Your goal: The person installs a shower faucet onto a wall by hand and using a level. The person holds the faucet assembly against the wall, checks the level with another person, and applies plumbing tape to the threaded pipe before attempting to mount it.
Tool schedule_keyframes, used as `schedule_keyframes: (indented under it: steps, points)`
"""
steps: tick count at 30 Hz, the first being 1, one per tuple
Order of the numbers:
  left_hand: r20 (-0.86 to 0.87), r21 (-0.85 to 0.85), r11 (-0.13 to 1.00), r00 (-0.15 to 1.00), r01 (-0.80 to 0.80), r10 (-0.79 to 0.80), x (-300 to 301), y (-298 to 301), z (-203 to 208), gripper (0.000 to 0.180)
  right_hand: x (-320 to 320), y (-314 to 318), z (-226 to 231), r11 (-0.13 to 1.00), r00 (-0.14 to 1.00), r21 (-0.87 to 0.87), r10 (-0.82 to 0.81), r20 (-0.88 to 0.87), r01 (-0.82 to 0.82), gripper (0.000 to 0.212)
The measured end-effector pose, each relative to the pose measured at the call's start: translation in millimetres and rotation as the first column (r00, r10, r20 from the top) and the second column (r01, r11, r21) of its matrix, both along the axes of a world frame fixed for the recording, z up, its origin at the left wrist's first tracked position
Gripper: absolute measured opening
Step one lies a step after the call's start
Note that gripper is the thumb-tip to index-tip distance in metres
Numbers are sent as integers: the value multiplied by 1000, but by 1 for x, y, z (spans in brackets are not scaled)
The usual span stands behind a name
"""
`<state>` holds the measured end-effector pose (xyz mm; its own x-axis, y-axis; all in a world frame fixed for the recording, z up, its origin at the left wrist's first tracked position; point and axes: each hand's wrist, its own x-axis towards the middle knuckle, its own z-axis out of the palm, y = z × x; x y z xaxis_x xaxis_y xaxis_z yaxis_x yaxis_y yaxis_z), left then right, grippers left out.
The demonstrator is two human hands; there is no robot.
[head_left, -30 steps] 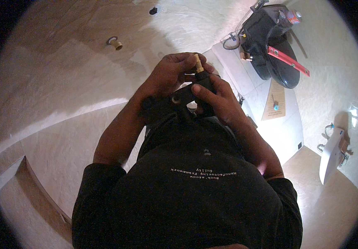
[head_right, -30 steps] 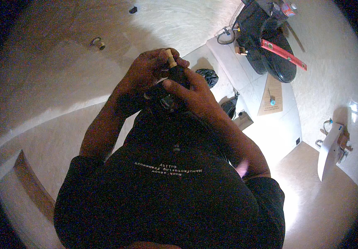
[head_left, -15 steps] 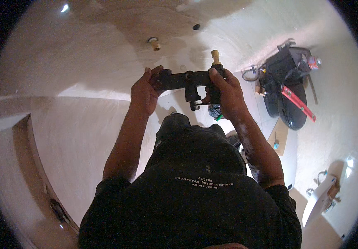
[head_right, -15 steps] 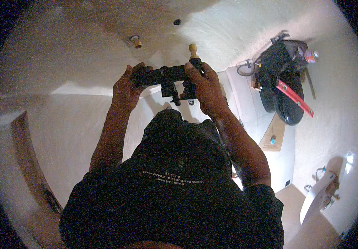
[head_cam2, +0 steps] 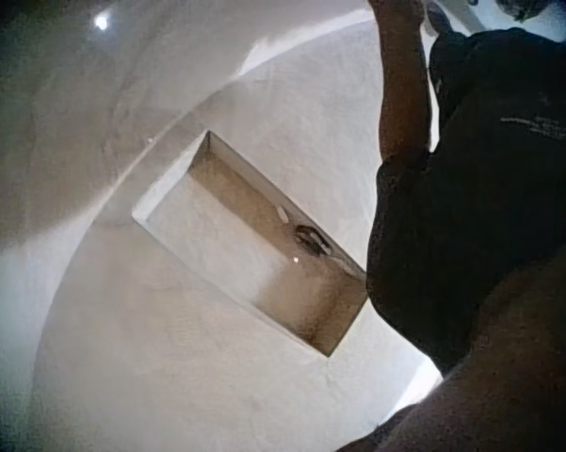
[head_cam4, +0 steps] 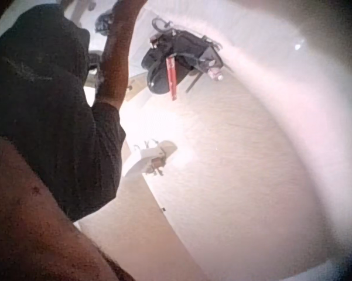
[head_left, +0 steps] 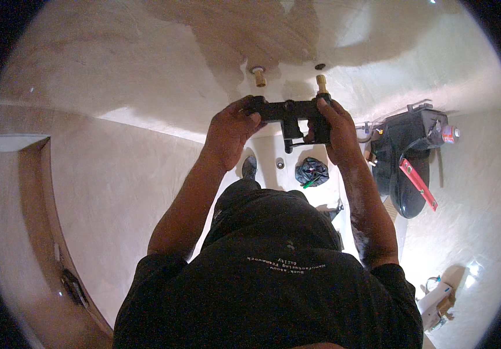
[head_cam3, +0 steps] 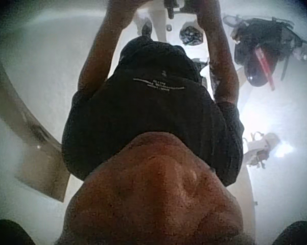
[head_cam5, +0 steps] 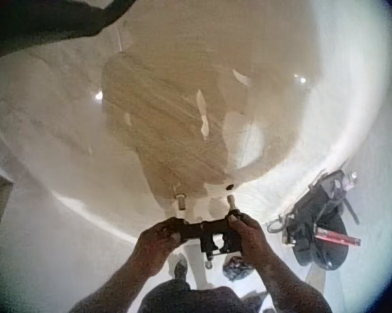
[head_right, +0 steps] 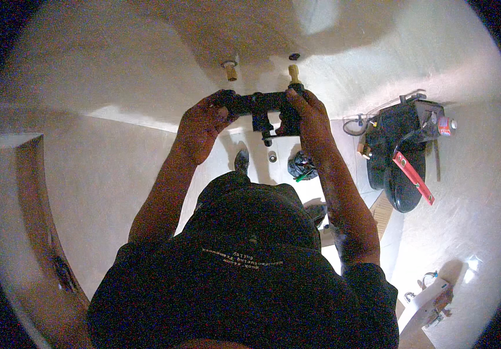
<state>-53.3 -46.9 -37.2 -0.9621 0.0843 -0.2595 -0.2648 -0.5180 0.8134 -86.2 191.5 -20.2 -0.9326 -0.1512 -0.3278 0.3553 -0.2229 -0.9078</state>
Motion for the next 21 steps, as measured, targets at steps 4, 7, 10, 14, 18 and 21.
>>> schedule_keyframes:
  steps: [4, 7, 10, 14, 18, 21]
  points:
    - [-52, -130, 990, 996, 62, -69, -11, -7, -7, 41, -7, -6, -9, 997, 996, -45, -52, 74, 55, 31]
    - [-6, -218, 970, 994, 105, -109, -16, -8, 4, 42, -8, -4, -18, 994, 996, -88, -58, 66, 64, 30]
    - [2, -260, 951, 985, 169, -175, -21, -13, 5, 43, -7, -6, -16, 988, 991, -123, -84, 106, 97, 30]
    - [-5, -132, 981, 990, 141, -143, -25, -12, -9, 43, -11, -7, -16, 991, 989, -57, -112, 97, 118, 29]
    - [43, -140, 986, 996, 86, -81, -24, -6, 2, 53, -15, -8, -18, 988, 985, -88, -111, 135, 123, 27]
    - [58, -215, 973, 995, 86, -75, -22, -6, 15, 53, -17, -6, -15, 987, 989, -118, -99, 114, 112, 27]
